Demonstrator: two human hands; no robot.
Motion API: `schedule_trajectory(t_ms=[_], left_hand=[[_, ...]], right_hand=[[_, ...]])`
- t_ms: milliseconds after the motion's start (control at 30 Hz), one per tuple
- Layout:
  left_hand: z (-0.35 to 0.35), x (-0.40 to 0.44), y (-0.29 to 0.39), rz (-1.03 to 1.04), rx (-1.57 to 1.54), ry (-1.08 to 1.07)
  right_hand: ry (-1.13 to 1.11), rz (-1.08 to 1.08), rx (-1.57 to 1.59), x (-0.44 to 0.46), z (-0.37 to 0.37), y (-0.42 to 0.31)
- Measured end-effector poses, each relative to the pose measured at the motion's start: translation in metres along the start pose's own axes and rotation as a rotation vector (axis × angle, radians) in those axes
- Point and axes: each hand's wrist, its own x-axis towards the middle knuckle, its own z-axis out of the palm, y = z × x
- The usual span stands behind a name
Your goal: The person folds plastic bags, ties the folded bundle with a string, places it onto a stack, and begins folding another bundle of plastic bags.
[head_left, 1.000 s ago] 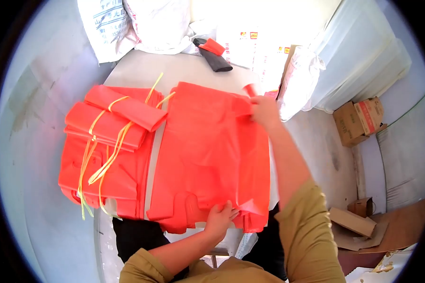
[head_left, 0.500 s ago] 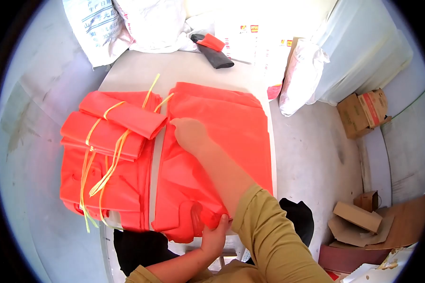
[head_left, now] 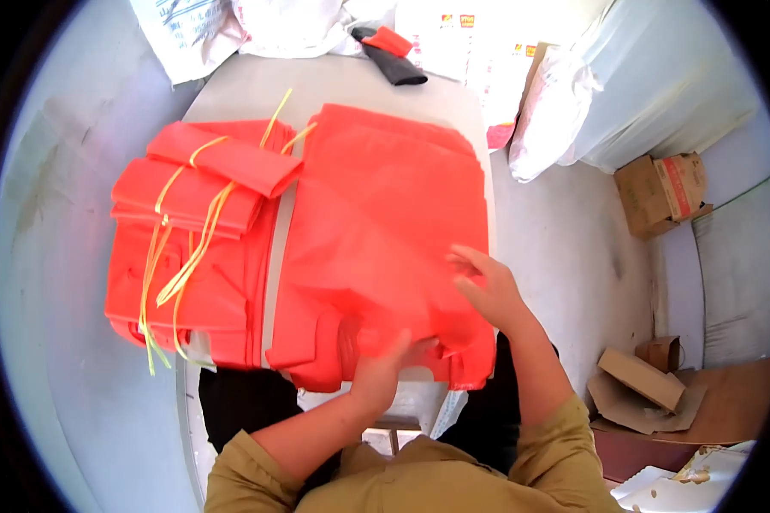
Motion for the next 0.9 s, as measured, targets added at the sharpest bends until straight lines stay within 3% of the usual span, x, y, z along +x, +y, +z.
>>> schedule_trajectory(t_ms=[133,167,267,467,567,667,900], left_hand=[[-0.018,0.021,-0.025,0.212,-0.007,0.06],[-0.016,0.02,-0.025,0.185,-0.012,0.112],[-0.006,0.017,-0.011,0.268,0.112,0.121],[0.006,0.005,0.009,0.423,0.385,0.003],[-0.002,0.008,0.009,0.602,0.651,-0.099],[0.001,0.0,0.03,0.766,1.125,-0.121],[-0.008,-0.01,0.055,0.788,1.418,-0.076]], right_hand=[[0.095,-0.287,-0.319,-0.068,0.028,-0.003],[0.128,-0.367,-0.394,-0.072,0.039,-0.008],[0.219,-0.454,-0.427,-0.066,0.068,-0.013],[0.289,-0.565,-0.449,-0.031,0.074,-0.04],[0.281,-0.578,-0.406,-0.026,0.067,-0.055],[0.257,-0.573,-0.399,-0.02,0.066,-0.051],[0.103,-0.606,-0.443,-0.01,0.054,-0.049]])
